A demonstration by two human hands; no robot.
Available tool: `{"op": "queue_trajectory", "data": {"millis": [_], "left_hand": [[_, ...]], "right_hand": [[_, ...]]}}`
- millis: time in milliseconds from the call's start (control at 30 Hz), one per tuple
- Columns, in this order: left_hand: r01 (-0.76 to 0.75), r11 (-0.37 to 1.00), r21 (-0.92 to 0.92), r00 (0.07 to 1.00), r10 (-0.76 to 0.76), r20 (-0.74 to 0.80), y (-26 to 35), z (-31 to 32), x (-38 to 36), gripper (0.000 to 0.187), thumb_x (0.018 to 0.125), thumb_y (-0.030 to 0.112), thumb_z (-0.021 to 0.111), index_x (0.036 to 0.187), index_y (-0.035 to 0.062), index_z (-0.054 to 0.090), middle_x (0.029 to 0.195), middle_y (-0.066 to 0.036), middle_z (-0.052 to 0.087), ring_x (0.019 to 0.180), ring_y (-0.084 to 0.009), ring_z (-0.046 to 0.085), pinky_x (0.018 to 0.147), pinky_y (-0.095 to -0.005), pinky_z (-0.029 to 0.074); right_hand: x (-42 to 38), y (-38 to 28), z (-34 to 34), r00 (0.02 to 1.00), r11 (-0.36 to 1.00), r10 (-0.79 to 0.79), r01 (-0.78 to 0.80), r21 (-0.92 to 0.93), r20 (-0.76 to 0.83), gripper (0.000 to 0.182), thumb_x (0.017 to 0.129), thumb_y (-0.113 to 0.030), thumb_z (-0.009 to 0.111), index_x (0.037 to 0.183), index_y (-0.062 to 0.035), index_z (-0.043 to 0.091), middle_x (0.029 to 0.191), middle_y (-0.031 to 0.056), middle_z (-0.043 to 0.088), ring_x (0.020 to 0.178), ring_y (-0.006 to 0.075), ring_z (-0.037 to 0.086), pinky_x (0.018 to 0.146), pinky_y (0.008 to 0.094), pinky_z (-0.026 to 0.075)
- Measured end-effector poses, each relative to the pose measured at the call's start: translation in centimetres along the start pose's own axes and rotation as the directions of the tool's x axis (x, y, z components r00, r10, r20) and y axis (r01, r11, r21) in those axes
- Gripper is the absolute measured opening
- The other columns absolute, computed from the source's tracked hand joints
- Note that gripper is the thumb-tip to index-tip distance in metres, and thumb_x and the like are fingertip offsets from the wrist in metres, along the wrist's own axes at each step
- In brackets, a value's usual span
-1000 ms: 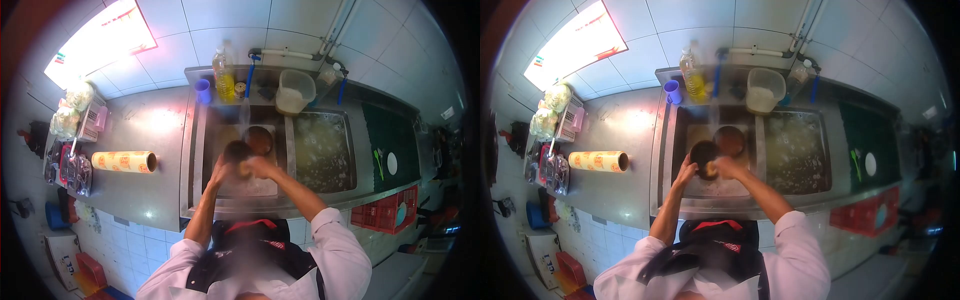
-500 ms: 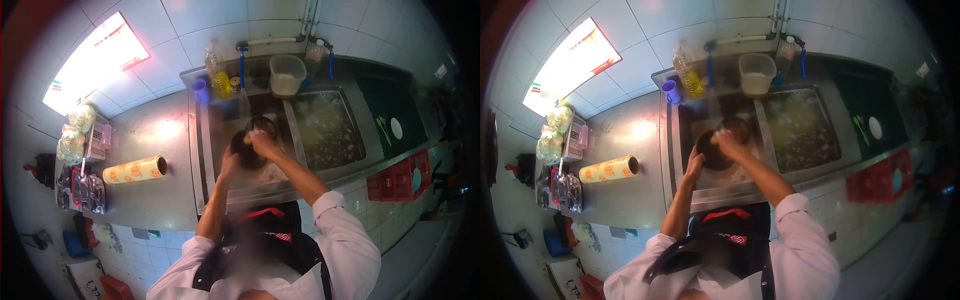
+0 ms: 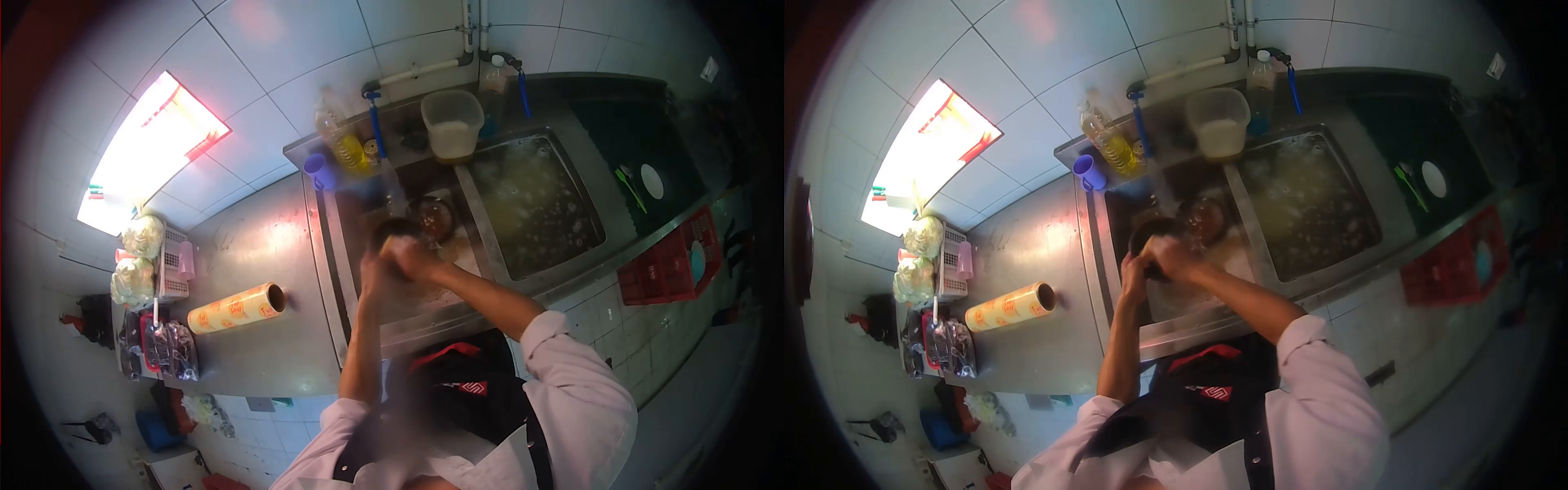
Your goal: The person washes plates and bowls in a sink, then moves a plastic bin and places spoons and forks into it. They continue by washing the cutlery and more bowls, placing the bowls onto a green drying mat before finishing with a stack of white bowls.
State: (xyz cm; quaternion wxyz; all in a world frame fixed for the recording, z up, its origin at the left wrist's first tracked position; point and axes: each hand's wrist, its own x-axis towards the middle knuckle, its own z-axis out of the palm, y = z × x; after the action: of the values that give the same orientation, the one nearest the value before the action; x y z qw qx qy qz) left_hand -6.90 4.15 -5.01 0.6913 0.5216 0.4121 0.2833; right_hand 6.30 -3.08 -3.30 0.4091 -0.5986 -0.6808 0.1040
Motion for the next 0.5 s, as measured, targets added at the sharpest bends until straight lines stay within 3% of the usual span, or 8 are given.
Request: {"op": "queue_trajectory", "data": {"millis": [67, 100, 167, 233, 300, 367, 400, 500], "left_hand": [[0.045, 0.999, -0.014, 0.993, -0.046, -0.110, -0.1, 0.0, -0.1, 0.041, 0.066, 0.004, 0.045, 0.105, 0.0054, 0.056, 0.083, -0.003, 0.056, 0.073, -0.0138, 0.052, 0.066, -0.0236, 0.042], [0.044, 0.999, -0.029, 0.978, -0.048, -0.202, 0.0, 0.3, -0.3, 0.039, 0.074, 0.013, 0.047, 0.111, 0.0050, 0.052, 0.093, -0.007, 0.056, 0.083, -0.0176, 0.053, 0.072, -0.0274, 0.044], [0.033, 0.998, -0.058, 0.924, -0.053, -0.379, 0.5, 0.8, -0.7, 0.044, 0.089, 0.030, 0.051, 0.124, 0.0041, 0.044, 0.113, -0.014, 0.056, 0.103, -0.0252, 0.056, 0.084, -0.0351, 0.048], [-0.005, 1.000, 0.017, 0.946, 0.011, -0.325, -4.4, -1.3, 1.9, 0.049, 0.091, 0.036, 0.049, 0.126, 0.0030, 0.042, 0.118, -0.015, 0.052, 0.109, -0.0265, 0.053, 0.087, -0.0372, 0.047], [-0.057, 0.994, 0.092, 0.960, 0.080, -0.269, -5.3, -1.7, 2.5, 0.054, 0.092, 0.042, 0.048, 0.128, 0.0020, 0.039, 0.124, -0.016, 0.049, 0.115, -0.0278, 0.050, 0.091, -0.0392, 0.046], [0.014, 0.998, -0.064, 0.999, -0.017, -0.049, -2.7, -0.1, 1.3, 0.049, 0.092, 0.036, 0.050, 0.125, 0.0004, 0.041, 0.115, -0.014, 0.055, 0.098, -0.0253, 0.059, 0.079, -0.0364, 0.052], [0.010, 0.998, -0.060, 0.999, -0.012, -0.037, -2.0, 0.8, 1.1, 0.049, 0.092, 0.036, 0.050, 0.125, 0.0004, 0.041, 0.115, -0.014, 0.055, 0.098, -0.0253, 0.059, 0.079, -0.0364, 0.052], [0.229, 0.966, -0.117, 0.973, -0.224, 0.050, -2.8, 1.0, 0.8, 0.045, 0.092, 0.035, 0.053, 0.120, 0.0009, 0.045, 0.104, -0.011, 0.060, 0.075, -0.0212, 0.064, 0.062, -0.0327, 0.054]], "right_hand": [[-1.1, 0.7, -1.6, 0.990, 0.984, -0.026, 0.049, -0.169, 0.137, 0.016, 0.080, -0.011, 0.048, 0.088, -0.0062, 0.060, 0.090, 0.0141, 0.061, 0.087, 0.0361, 0.057, 0.079, 0.0421, 0.045], [-1.4, 1.0, -2.5, 0.961, 0.936, -0.032, 0.125, -0.328, 0.276, 0.015, 0.079, -0.012, 0.049, 0.087, -0.0067, 0.061, 0.089, 0.0140, 0.060, 0.085, 0.0356, 0.057, 0.079, 0.0418, 0.044], [-1.1, 1.7, -4.2, 0.961, 0.911, 0.085, 0.031, -0.411, 0.261, 0.016, 0.078, -0.014, 0.051, 0.087, -0.0056, 0.060, 0.090, 0.0138, 0.060, 0.088, 0.0331, 0.056, 0.083, 0.0414, 0.043], [-0.8, 1.4, -6.6, 0.973, 0.950, 0.148, -0.189, -0.248, -0.177, 0.019, 0.077, -0.015, 0.052, 0.088, -0.0025, 0.059, 0.094, 0.0142, 0.058, 0.093, 0.0319, 0.054, 0.085, 0.0416, 0.041], [-1.0, 2.4, -5.9, 0.952, 0.945, 0.239, -0.274, -0.181, -0.191, 0.024, 0.081, -0.015, 0.050, 0.098, -0.0001, 0.057, 0.099, 0.0115, 0.057, 0.101, 0.0274, 0.053, 0.091, 0.0388, 0.039], [-1.8, 5.4, -1.9, 0.774, 0.875, 0.416, -0.198, 0.441, -0.478, 0.029, 0.088, -0.016, 0.047, 0.111, -0.0001, 0.053, 0.105, 0.0086, 0.056, 0.106, 0.0234, 0.051, 0.096, 0.0349, 0.037], [-1.6, 5.0, -2.6, 0.767, 0.878, 0.414, -0.195, 0.437, -0.490, 0.029, 0.088, -0.016, 0.047, 0.111, -0.0001, 0.053, 0.105, 0.0086, 0.056, 0.106, 0.0234, 0.051, 0.096, 0.0349, 0.037], [-0.8, 3.2, -4.1, 0.729, 0.566, 0.564, 0.001, 0.824, -0.388, 0.032, 0.093, -0.022, 0.044, 0.119, -0.0032, 0.049, 0.110, 0.0058, 0.054, 0.106, 0.0179, 0.050, 0.096, 0.0309, 0.037]]}}
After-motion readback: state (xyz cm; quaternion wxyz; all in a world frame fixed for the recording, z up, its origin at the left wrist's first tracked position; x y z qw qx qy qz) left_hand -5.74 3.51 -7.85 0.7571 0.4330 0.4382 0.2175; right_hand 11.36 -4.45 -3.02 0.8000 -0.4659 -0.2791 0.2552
